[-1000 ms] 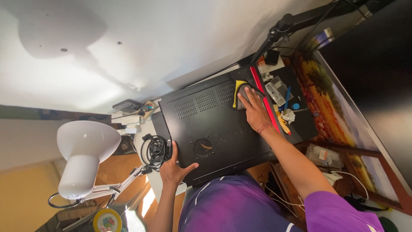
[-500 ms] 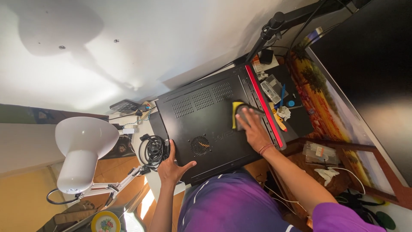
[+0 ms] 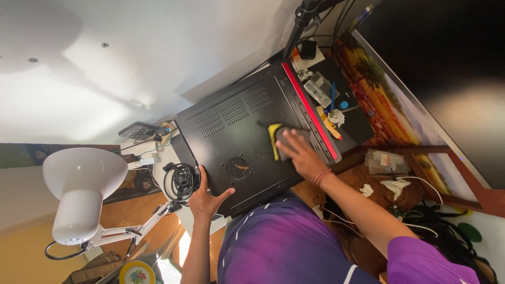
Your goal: Cleaning and inspecting the internal components of a computer tower.
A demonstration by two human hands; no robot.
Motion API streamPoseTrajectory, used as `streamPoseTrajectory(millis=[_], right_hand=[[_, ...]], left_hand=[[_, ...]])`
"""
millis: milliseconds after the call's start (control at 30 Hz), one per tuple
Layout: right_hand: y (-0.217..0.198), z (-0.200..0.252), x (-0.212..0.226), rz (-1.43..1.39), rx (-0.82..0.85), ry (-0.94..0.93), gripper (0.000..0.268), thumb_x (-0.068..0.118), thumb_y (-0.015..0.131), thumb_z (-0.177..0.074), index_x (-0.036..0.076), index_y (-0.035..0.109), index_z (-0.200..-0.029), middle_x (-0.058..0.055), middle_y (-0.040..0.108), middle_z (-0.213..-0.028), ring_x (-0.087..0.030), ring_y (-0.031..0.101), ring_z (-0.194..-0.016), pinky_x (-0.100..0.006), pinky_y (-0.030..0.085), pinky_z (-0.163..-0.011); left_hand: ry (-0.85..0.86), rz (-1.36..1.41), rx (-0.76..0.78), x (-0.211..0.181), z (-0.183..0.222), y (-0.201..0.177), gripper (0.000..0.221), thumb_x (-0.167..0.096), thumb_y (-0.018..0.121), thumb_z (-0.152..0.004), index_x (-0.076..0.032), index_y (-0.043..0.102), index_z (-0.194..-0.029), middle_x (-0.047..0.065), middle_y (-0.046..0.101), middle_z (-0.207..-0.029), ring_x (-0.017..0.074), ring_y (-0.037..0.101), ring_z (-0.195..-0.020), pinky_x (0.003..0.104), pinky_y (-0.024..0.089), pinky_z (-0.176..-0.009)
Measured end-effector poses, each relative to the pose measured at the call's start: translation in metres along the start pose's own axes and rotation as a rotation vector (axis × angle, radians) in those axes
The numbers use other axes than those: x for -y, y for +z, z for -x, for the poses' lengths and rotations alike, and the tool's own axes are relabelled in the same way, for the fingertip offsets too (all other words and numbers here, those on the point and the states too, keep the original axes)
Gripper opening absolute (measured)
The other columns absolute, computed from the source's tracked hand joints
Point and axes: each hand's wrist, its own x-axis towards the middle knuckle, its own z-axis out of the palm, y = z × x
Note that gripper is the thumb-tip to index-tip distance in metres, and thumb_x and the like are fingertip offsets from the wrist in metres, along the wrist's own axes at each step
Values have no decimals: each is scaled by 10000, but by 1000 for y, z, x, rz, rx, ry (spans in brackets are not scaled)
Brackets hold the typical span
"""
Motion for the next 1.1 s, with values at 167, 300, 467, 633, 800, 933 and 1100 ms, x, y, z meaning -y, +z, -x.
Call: streamPoseTrajectory(millis=[167,300,467,633,800,933,1100], right_hand=[[4,44,0,38,-28,122,712,-68,524,-893,276,503,-1516,-55,343,-1666,-309,331,-1538,-452,324,-1229],[-14,50,-15,80,-263,329,685,-83,528,-889,217,529,-1505,-106,362,-1657,-363,352,-1522,-485,340,-1244],[-16,47,16,32,-322,253,663,-91,529,-916,186,513,-1518,-136,369,-1647,-379,355,-1522,-490,378,-1224],[13,79,25,2,-133,84,719,-112,540,-810,195,555,-1461,-128,413,-1595,-386,384,-1484,-491,389,-1191],[-1,88,7,19,-324,390,671,-146,529,-886,174,557,-1475,-146,398,-1624,-372,364,-1518,-453,374,-1248],[-7,69,26,4,-407,411,666,-137,536,-873,135,564,-1480,-170,388,-1626,-394,361,-1521,-466,359,-1254],[16,68,54,-37,-166,220,679,-96,579,-802,197,615,-1414,-115,458,-1578,-346,409,-1486,-447,380,-1212]], left_hand=[[36,-1,7,3,-3,2,1453,-811,798,-508,-184,139,-1641,94,782,-877,257,757,-683,339,551,-558],[48,-23,19,6,-4,2,1441,-810,795,-538,-162,131,-1641,91,779,-831,268,749,-660,343,539,-553],[14,-84,71,-2,-4,-8,1447,-821,772,-555,-155,110,-1656,81,712,-644,276,703,-559,359,507,-516],[63,-72,39,2,-3,-5,1438,-827,765,-564,-138,123,-1651,73,639,-538,276,653,-483,366,476,-479],[65,-114,28,3,-3,-4,1438,-835,764,-568,-126,140,-1652,93,640,-542,281,655,-495,376,479,-483],[196,-34,-95,13,-5,6,1411,-839,758,-590,-76,183,-1628,59,630,-570,265,640,-483,360,475,-452],[123,-91,-6,9,-4,1,1425,-846,748,-571,-66,201,-1630,52,575,-471,232,587,-409,363,442,-422]])
